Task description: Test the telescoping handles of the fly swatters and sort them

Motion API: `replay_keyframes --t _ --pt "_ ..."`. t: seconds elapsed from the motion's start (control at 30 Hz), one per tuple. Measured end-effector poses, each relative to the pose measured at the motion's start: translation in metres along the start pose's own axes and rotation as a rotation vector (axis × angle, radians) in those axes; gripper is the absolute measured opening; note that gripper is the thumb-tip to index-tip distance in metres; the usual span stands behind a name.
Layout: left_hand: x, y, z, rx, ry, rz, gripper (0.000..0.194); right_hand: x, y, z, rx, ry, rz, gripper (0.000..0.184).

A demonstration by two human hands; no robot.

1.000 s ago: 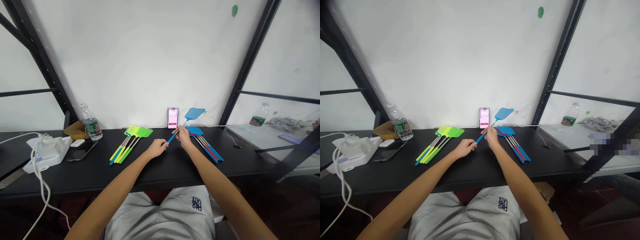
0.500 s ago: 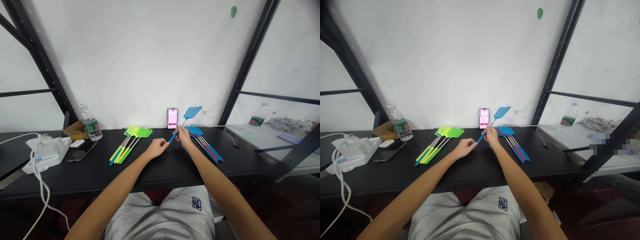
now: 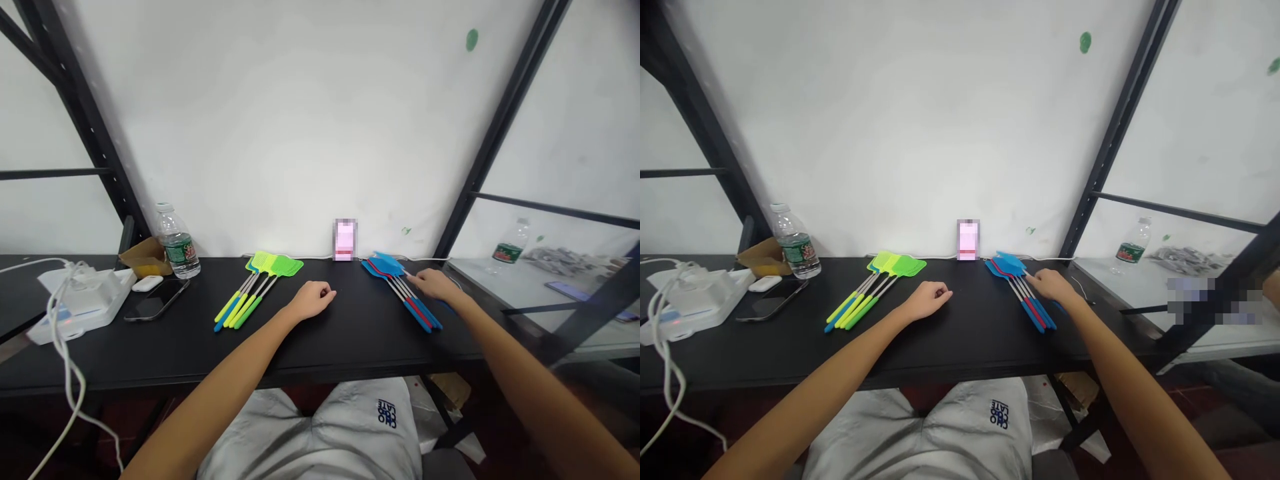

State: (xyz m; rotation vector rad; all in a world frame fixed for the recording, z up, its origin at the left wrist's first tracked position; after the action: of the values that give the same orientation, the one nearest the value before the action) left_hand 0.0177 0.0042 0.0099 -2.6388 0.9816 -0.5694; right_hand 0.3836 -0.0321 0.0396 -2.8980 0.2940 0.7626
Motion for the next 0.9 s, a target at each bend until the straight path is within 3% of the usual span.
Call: replay_keyframes --t 0.13,0.3,0.47,0.63,0.9 --pt "-0.001 0.001 0.001 -0.015 -0.011 -0.006 0.033 0.031 -0.004 0.003 0.0 0.118 0.041 0.04" --pt "-0.003 0.001 0.002 -0.029 -0.021 -0.008 0.033 0.032 -0.004 0.013 0.022 0.087 0.028 0.017" --pt "-0.002 0.001 0.0 -0.04 -0.027 -0.005 0.033 0.029 -0.003 0.018 -0.021 0.02 0.142 0.025" --pt "-0.001 0.001 0.0 -0.033 -0.031 -0.005 0.032 0.031 -0.005 0.023 0.074 0.114 0.121 0.025" --pt "-0.001 0.001 0.0 -0.049 -0.042 -0.005 0.03 0.026 0.004 0.029 0.116 0.095 0.124 0.036"
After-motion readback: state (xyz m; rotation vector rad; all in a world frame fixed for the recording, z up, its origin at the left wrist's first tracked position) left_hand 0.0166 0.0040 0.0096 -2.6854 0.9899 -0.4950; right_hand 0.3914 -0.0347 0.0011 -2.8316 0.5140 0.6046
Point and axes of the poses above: each hand's wrist, its own y-axis away from the middle knuckle, its own z-axis out of the palm, x = y × z, the point moved 3 cm from there along -y, towards the middle knuckle, and after that the axes turned 15 degrees about -y, right-handed, at the moved point
